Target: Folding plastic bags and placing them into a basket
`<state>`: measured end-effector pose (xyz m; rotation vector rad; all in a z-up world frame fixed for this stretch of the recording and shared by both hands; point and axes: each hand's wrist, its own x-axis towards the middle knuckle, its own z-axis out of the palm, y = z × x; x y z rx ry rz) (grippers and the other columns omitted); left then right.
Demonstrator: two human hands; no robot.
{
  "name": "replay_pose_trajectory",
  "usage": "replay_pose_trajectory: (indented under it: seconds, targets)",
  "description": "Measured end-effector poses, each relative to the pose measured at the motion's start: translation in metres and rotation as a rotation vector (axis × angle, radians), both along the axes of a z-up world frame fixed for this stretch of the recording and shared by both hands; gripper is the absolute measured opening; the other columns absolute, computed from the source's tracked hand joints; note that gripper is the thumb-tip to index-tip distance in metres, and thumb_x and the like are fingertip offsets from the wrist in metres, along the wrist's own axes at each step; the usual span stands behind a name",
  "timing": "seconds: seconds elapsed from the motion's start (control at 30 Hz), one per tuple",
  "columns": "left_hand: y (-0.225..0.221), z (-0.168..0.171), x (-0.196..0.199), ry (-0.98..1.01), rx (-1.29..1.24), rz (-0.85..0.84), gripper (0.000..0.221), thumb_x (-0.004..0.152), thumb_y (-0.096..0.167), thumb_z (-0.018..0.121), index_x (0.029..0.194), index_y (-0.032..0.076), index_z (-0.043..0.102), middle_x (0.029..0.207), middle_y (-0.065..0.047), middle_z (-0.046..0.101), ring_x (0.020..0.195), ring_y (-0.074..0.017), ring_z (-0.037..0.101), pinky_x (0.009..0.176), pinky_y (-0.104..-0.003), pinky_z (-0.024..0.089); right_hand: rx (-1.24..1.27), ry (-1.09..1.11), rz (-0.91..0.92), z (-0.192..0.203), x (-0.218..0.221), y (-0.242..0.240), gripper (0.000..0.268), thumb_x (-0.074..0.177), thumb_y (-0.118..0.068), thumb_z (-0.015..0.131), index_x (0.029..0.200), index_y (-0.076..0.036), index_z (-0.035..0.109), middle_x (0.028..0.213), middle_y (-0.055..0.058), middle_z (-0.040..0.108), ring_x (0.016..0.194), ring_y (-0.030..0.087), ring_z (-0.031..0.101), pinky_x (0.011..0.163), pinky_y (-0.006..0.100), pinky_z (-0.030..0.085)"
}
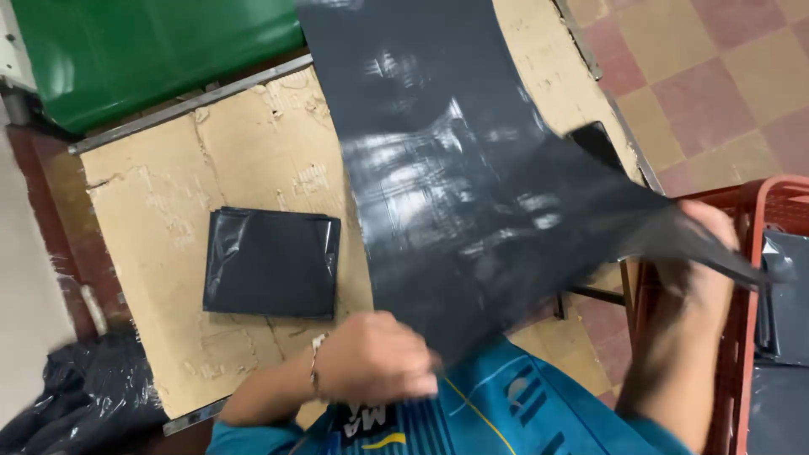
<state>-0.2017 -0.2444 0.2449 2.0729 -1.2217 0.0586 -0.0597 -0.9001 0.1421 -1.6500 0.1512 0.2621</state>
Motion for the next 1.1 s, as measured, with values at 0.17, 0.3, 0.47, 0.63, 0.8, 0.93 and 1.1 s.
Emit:
replay_pose_trajectory:
  seconds: [0.17, 0.3, 0.47, 0.63, 0.8, 0.93, 1.1]
  targets:
    - [0.022, 0.055, -0.002, 0.209, -0.514, -0.502, 0.026, 0.113, 0.016, 0.048, 0.112, 0.001, 0.071, 0.092, -0.009, 0.07, 0.074, -0.026, 0.067, 0.059, -0.038, 0.041, -0.285, 0.869, -0.062, 0.021, -0.033, -0.035, 0.039, 0.099, 0.002, 0.055, 0.13, 0.026, 0.063, 0.102, 0.06, 0.066, 0.086, 0.07, 0.062, 0.081, 0.075, 0.05]
    - [0.053, 0.005, 0.041, -0.113, -0.122, -0.303, 0.031, 0.103, 0.055, 0.05, 0.096, 0.033, 0.07, 0.081, 0.008, 0.069, 0.081, -0.0175, 0.072, 0.06, -0.039, 0.054, -0.524, 0.325, 0.022, 0.097, 0.009, 0.077, 0.044, 0.088, 0.038, 0.045, 0.131, 0.032, 0.05, 0.15, 0.031, 0.051, 0.136, 0.037, 0.049, 0.114, 0.049, 0.04]
    - [0.085, -0.113, 0.159, 1.056, -1.339, 0.381, 0.09, 0.079, 0.086, 0.037, 0.1, 0.008, 0.078, 0.101, -0.006, 0.076, 0.09, -0.023, 0.072, 0.079, -0.039, 0.059, -0.264, -0.882, 0.0, 0.077, 0.119, 0.242, 0.017, 0.105, 0.0, 0.077, 0.104, -0.009, 0.062, 0.119, 0.012, 0.062, 0.116, 0.029, 0.06, 0.108, 0.044, 0.049]
    - [0.083, -0.213, 0.219, 1.446, -1.511, 0.975, 0.104, 0.064, 0.094, 0.03, 0.115, 0.013, 0.069, 0.105, -0.012, 0.072, 0.099, -0.0278, 0.069, 0.086, -0.044, 0.057, -0.33, -0.595, -0.084, -0.057, 0.315, 0.299, 0.024, 0.086, -0.017, 0.094, 0.093, -0.012, 0.072, 0.092, -0.004, 0.063, 0.088, 0.009, 0.059, 0.076, 0.027, 0.051]
    - [0.077, -0.304, 0.235, 0.944, -0.393, 1.326, 0.047, 0.1, 0.06, 0.049, 0.089, 0.017, 0.064, 0.086, 0.005, 0.06, 0.086, -0.0104, 0.053, 0.081, -0.034, 0.043, -0.338, -0.31, 0.042, -0.191, 0.41, 0.342, 0.012, 0.086, -0.021, 0.082, 0.082, -0.02, 0.071, 0.078, -0.013, 0.064, 0.067, 0.002, 0.053, 0.06, 0.024, 0.042]
    - [0.072, -0.326, 0.237, 0.624, -0.083, 1.477, 0.03, 0.093, 0.047, 0.071, 0.099, 0.018, 0.067, 0.093, -0.007, 0.075, 0.097, -0.033, 0.072, 0.086, -0.049, 0.058, -0.805, -0.313, -0.047, -0.243, 0.437, 0.34, 0.031, 0.08, -0.038, 0.091, 0.101, -0.018, 0.078, 0.09, 0.004, 0.072, 0.09, 0.027, 0.074, 0.074, 0.041, 0.058]
    - [0.063, -0.307, 0.238, 0.58, 0.036, 1.516, 0.027, 0.1, 0.038, 0.055, 0.089, 0.013, 0.052, 0.065, -0.013, 0.057, 0.061, -0.0396, 0.057, 0.057, -0.052, 0.04, -1.081, -0.505, 0.059, -0.219, 0.429, 0.356, 0.048, 0.087, -0.047, 0.083, 0.104, -0.004, 0.069, 0.101, 0.025, 0.062, 0.095, 0.047, 0.059, 0.087, 0.053, 0.046]
